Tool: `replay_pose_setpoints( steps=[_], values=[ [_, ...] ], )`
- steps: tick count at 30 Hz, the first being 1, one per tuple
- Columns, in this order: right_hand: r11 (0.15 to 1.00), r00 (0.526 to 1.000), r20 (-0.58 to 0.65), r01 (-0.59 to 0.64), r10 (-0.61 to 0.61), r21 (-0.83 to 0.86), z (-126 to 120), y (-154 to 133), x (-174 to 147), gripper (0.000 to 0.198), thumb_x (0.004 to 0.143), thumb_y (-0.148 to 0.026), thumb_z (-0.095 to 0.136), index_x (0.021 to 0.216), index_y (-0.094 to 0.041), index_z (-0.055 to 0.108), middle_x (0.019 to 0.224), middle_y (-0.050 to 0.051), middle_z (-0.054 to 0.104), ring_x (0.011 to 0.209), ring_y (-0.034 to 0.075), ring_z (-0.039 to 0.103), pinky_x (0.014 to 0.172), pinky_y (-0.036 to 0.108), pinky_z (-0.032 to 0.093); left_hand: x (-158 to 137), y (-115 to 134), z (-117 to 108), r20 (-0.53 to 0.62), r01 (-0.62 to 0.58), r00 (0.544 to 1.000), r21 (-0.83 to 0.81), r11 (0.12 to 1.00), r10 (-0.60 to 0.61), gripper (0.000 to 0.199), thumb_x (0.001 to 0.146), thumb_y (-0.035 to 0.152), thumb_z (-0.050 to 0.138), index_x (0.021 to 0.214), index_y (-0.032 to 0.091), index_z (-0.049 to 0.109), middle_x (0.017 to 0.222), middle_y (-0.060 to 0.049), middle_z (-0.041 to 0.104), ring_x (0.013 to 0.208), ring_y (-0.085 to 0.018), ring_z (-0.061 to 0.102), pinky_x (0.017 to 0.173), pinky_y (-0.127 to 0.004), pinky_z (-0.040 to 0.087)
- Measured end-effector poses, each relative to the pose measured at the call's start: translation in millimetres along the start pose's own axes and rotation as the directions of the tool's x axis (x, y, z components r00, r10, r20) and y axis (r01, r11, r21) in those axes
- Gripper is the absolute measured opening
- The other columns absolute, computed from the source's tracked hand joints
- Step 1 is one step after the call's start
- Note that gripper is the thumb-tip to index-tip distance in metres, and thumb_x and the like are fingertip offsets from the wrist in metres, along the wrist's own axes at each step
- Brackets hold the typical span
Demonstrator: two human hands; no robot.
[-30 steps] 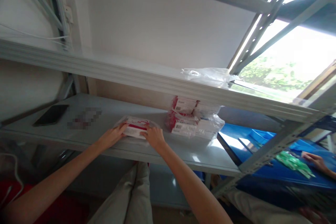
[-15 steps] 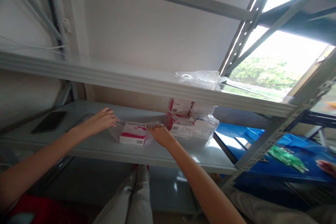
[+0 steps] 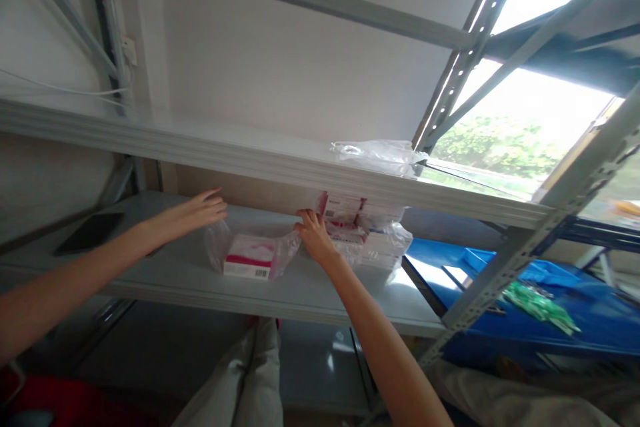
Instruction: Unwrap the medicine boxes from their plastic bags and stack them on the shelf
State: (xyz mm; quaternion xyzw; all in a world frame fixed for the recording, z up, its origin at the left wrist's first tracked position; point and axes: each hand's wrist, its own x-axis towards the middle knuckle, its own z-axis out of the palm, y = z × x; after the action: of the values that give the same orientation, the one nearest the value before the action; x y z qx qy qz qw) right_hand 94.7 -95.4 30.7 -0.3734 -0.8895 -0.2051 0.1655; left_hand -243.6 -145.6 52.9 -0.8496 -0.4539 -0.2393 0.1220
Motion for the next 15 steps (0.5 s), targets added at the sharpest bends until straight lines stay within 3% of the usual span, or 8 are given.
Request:
replay_pose_setpoints(
  steps=[3,6,8,11,13,15],
  values=[
    [0.983,0.990,-0.065,-0.114,0.124,0.146,10,7,3,0.017,0.086,-0.016,0.054,0.089,-0.017,0.070,0.121,0.012,0.054,0.116,0.027,0.043,0.098,0.044,0.036,7,7,-6,0.075,-0.123,0.990,0.094,0.988,0.116,0.025,0.083,0.008,0.039,0.088,0.022,0.059,0.098,-0.006,0.061,0.109,-0.020,0.050,0.109,-0.041,0.026],
    [0.841,0.925,-0.118,-0.268,0.361,0.470,24,5,12,0.023,0.088,-0.022,0.046,0.093,-0.018,0.069,0.110,0.011,0.060,0.110,0.023,0.051,0.098,0.041,0.038,11,12,-8,0.050,-0.100,0.994,0.161,0.982,0.093,0.023,0.085,0.008,0.038,0.090,0.020,0.057,0.102,-0.008,0.059,0.105,-0.021,0.051,0.100,-0.039,0.035],
    [0.658,0.880,-0.071,-0.295,0.469,0.693,34,-4,20,0.030,0.089,-0.027,0.041,0.104,-0.018,0.065,0.112,0.010,0.062,0.109,0.021,0.054,0.097,0.037,0.039,15,12,-3,0.020,-0.015,1.000,0.091,0.996,0.013,0.018,0.086,0.012,0.039,0.090,0.019,0.055,0.100,-0.007,0.059,0.099,-0.020,0.054,0.090,-0.035,0.041],
    [0.347,0.864,0.099,-0.300,0.494,0.889,46,-26,29,0.040,0.092,-0.036,0.030,0.110,-0.018,0.061,0.112,0.009,0.064,0.109,0.019,0.056,0.093,0.033,0.043,22,8,9,-0.023,0.191,0.980,-0.181,0.965,-0.199,0.017,0.088,0.023,0.041,0.101,0.019,0.051,0.093,-0.005,0.062,0.087,-0.018,0.059,0.079,-0.032,0.046],
    [0.150,0.854,0.188,-0.294,0.485,0.944,52,-43,36,0.046,0.092,-0.040,0.024,0.099,-0.018,0.064,0.094,0.009,0.069,0.098,0.020,0.061,0.086,0.031,0.046,29,6,17,0.062,0.332,0.940,-0.407,0.851,-0.337,0.019,0.086,0.027,0.043,0.101,0.018,0.049,0.084,-0.004,0.065,0.074,-0.016,0.062,0.070,-0.029,0.048],
    [-0.046,0.822,0.229,-0.240,0.522,0.970,57,-58,45,0.043,0.090,-0.042,0.025,0.081,-0.019,0.061,0.065,0.005,0.064,0.071,0.018,0.062,0.074,0.030,0.048,37,8,23,0.224,0.447,0.890,-0.598,0.665,-0.397,0.016,0.083,0.027,0.046,0.096,0.018,0.048,0.076,-0.002,0.066,0.061,-0.015,0.062,0.060,-0.027,0.047]
  ],
)
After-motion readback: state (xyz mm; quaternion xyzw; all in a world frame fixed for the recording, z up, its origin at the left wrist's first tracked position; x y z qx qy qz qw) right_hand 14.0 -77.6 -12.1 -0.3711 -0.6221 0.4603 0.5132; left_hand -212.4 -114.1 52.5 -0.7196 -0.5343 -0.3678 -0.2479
